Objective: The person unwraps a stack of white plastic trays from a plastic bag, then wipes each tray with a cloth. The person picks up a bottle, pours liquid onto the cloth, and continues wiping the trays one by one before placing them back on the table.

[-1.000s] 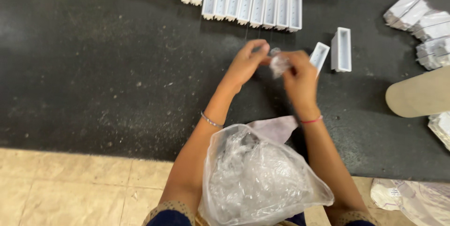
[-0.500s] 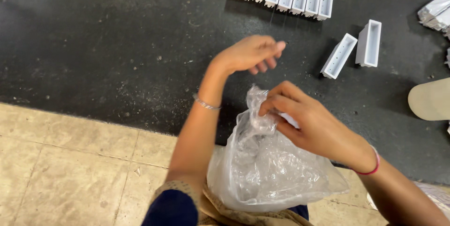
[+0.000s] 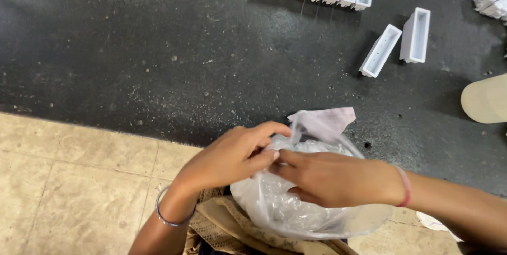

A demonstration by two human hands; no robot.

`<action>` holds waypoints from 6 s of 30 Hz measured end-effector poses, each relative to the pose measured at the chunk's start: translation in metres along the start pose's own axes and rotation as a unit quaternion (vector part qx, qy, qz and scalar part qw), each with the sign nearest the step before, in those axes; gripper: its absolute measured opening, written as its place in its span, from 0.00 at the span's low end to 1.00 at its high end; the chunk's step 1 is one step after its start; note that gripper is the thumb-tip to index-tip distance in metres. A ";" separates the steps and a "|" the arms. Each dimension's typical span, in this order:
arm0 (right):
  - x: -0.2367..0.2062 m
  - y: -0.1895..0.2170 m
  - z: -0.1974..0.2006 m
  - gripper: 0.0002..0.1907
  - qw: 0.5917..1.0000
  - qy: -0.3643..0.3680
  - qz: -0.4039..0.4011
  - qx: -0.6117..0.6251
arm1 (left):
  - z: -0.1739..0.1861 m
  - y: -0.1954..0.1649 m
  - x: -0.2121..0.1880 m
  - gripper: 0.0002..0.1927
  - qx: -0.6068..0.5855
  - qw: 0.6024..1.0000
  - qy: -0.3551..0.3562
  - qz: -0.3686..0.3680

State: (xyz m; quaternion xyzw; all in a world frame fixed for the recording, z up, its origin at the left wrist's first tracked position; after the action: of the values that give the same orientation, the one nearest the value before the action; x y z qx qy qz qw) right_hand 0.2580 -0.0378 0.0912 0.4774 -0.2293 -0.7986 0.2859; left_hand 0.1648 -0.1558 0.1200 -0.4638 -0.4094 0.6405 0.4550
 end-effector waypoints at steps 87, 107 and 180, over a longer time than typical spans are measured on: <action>-0.004 0.061 -0.049 0.08 0.931 -0.234 0.094 -0.265 | -0.001 -0.034 0.000 0.23 0.058 0.972 0.223 -0.045; -0.091 -0.081 0.021 0.23 0.911 -0.391 0.052 -0.119 | 0.058 0.045 0.286 0.15 -0.014 1.000 0.012 0.014; -0.125 -0.281 -0.034 0.10 0.377 -0.786 0.195 0.449 | 0.001 0.018 0.287 0.36 0.271 0.897 -0.308 -0.163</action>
State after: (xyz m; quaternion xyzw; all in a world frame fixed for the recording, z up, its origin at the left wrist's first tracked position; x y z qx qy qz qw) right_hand 0.2691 0.2493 -0.0241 -0.3643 -0.7629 -0.5177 -0.1315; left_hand 0.1153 0.1162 0.0396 -0.0288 -0.4091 0.7544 0.5125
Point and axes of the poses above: each hand's wrist, its own x-axis towards the middle knuckle, its own z-axis out of the back of the hand, y = z × x, the point moved 6 cm from there along x, towards the middle knuckle, and after that the axes turned 15 degrees about y, right-handed, at the moved point
